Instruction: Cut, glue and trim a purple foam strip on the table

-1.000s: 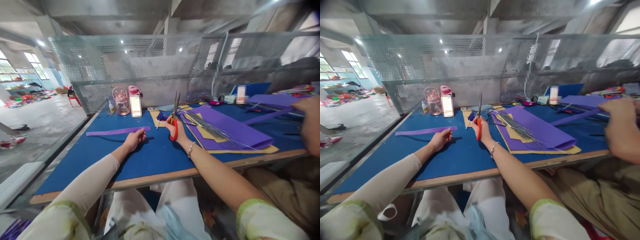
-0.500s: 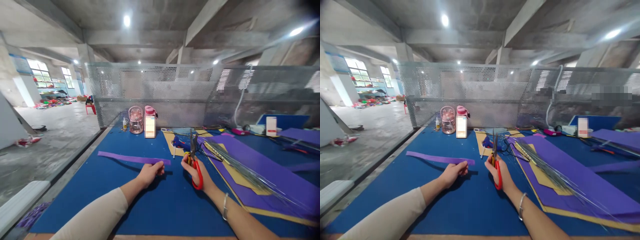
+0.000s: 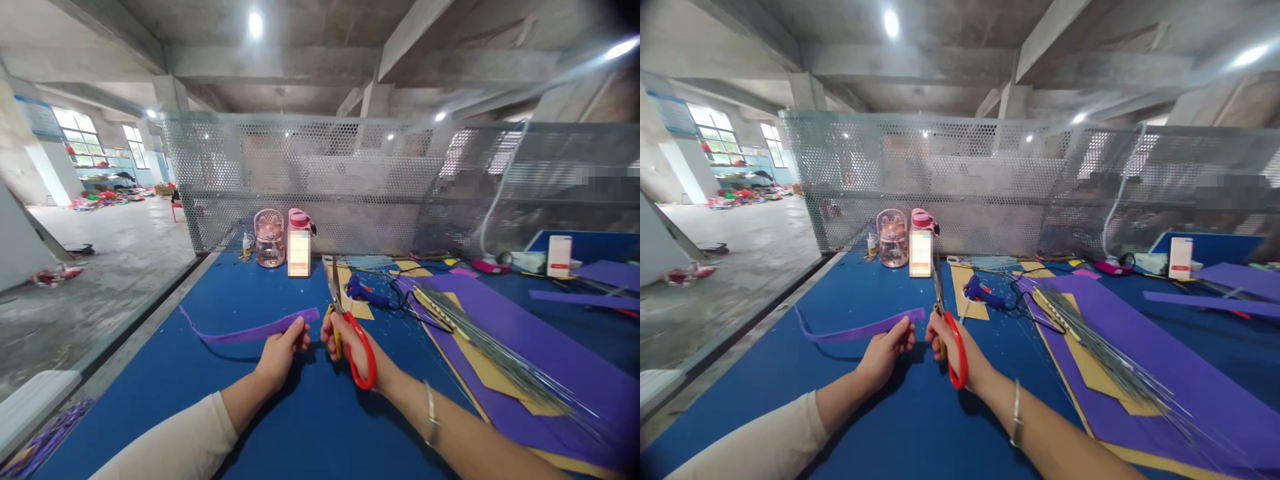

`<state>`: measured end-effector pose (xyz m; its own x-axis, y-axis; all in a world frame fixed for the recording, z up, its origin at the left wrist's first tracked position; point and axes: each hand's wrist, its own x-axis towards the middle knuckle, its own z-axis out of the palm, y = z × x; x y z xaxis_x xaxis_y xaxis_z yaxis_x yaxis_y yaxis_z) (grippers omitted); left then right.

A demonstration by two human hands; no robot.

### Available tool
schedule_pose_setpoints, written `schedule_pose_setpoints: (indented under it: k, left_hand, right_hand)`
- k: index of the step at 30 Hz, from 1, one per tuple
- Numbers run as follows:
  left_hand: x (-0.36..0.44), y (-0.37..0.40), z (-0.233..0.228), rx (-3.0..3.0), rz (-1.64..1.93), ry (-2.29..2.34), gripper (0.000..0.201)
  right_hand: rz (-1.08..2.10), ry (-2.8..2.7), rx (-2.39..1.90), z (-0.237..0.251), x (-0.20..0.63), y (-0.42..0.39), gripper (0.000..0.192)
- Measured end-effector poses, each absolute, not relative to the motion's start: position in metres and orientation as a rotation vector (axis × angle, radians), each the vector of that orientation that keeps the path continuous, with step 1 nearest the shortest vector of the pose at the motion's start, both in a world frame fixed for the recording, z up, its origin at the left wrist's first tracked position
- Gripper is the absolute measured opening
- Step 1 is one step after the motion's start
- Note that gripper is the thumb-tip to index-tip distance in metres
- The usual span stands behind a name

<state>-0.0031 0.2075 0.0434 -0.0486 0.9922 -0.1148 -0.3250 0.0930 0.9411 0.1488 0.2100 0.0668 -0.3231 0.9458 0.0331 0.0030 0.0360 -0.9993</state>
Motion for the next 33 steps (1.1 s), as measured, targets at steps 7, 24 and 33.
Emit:
schedule_pose_setpoints:
  k: [7, 24, 33]
  left_hand:
    - [-0.004, 0.204, 0.044, 0.87, 1.235, 1.118, 0.054]
    - [-0.005, 0.205, 0.04, 0.96, 1.15, 1.136, 0.056]
    - [-0.004, 0.203, 0.043, 0.964, 1.144, 1.151, 0.054]
  right_hand:
    - [1.138, -1.639, -0.908, 0.055, 0.161, 0.218, 0.042]
    - [1.118, -1.769, -0.894, 0.042, 0.17, 0.218, 0.034]
    - [1.16, -1.792, -0.883, 0.045, 0.168, 0.215, 0.039]
